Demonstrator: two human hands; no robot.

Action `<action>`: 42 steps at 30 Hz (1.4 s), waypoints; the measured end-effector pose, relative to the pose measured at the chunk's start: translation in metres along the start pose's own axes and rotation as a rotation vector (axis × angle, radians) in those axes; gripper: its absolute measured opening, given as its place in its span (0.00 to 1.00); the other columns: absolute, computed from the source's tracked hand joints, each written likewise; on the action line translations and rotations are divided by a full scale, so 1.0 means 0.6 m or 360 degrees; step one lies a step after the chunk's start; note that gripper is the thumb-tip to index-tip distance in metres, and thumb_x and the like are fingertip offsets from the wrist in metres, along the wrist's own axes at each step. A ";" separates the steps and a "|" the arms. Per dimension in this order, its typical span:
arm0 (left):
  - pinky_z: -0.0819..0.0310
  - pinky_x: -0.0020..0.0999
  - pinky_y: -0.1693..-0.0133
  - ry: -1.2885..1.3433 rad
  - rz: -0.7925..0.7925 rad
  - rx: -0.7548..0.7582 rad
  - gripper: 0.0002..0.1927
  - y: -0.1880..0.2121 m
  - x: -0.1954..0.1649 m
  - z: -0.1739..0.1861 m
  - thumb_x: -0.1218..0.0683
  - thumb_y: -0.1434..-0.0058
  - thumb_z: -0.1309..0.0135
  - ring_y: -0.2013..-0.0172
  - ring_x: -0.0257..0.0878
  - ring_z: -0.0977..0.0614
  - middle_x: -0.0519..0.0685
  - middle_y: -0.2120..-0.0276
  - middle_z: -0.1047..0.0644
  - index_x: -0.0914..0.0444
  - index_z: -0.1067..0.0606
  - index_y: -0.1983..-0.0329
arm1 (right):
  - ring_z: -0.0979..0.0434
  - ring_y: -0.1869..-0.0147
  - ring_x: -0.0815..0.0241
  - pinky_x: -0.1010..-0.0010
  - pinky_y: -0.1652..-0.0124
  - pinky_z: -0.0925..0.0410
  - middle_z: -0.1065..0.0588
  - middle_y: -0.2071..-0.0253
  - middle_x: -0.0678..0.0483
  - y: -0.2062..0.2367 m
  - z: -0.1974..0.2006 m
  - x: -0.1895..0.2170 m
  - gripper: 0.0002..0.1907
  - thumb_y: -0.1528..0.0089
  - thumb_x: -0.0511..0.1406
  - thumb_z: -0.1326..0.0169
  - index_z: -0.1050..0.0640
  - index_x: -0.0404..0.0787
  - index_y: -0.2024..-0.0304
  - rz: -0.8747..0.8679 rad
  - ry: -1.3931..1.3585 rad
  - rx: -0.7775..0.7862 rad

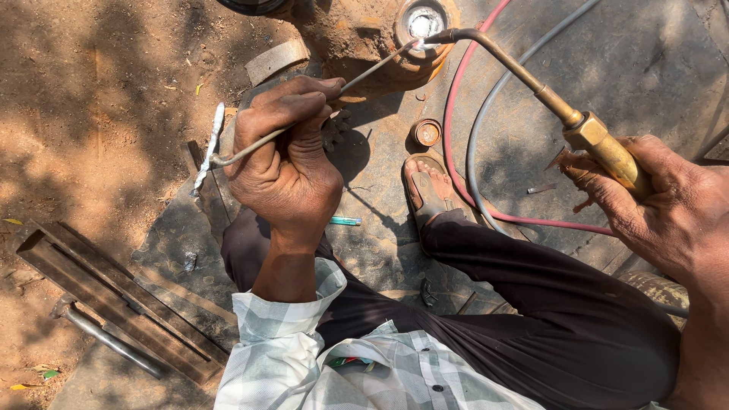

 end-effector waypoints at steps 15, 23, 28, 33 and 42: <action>0.14 0.31 0.48 0.0045 -0.0019 -0.0048 0.03 -0.001 0.001 -0.002 0.67 0.23 0.45 0.52 0.42 0.14 0.58 0.56 0.19 0.68 0.27 0.51 | 0.16 0.53 0.56 0.69 0.60 0.22 0.18 0.52 0.43 0.003 0.001 -0.013 0.18 0.33 0.31 0.45 0.25 0.30 0.41 0.0016 -0.0028 -0.0006; 0.13 0.32 0.47 0.0039 -0.0015 0.0007 0.04 -0.001 0.000 -0.003 0.68 0.23 0.46 0.51 0.44 0.14 0.58 0.55 0.20 0.68 0.27 0.51 | 0.15 0.53 0.57 0.69 0.60 0.21 0.18 0.53 0.44 -0.001 0.002 -0.006 0.16 0.33 0.32 0.44 0.25 0.30 0.45 0.0054 0.0029 0.0020; 0.13 0.31 0.48 0.0045 -0.0033 -0.0021 0.04 0.000 -0.002 -0.002 0.67 0.23 0.45 0.51 0.43 0.14 0.57 0.55 0.20 0.68 0.27 0.51 | 0.17 0.52 0.55 0.68 0.58 0.23 0.19 0.53 0.41 0.000 0.003 0.004 0.19 0.35 0.30 0.46 0.26 0.27 0.43 0.0190 -0.0113 -0.0053; 0.14 0.31 0.48 -0.0030 -0.0053 0.0018 0.03 -0.001 -0.003 -0.003 0.68 0.23 0.46 0.51 0.44 0.14 0.58 0.55 0.20 0.68 0.27 0.51 | 0.15 0.58 0.58 0.70 0.63 0.22 0.18 0.57 0.43 0.001 0.002 -0.006 0.16 0.33 0.32 0.43 0.23 0.30 0.44 0.0001 0.0070 -0.0003; 0.13 0.32 0.47 0.0036 -0.0031 -0.0008 0.04 0.000 -0.003 -0.004 0.68 0.23 0.45 0.51 0.43 0.14 0.58 0.55 0.20 0.68 0.28 0.51 | 0.15 0.62 0.59 0.72 0.68 0.23 0.17 0.58 0.44 0.000 0.003 -0.002 0.16 0.33 0.32 0.43 0.23 0.31 0.44 0.0068 0.0139 0.0009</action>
Point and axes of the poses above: each hand's wrist, its own y-axis away from the middle knuckle, its own z-axis out of the back of the hand, x = y × z, the point moved 2 cm from there along -y, towards the middle knuckle
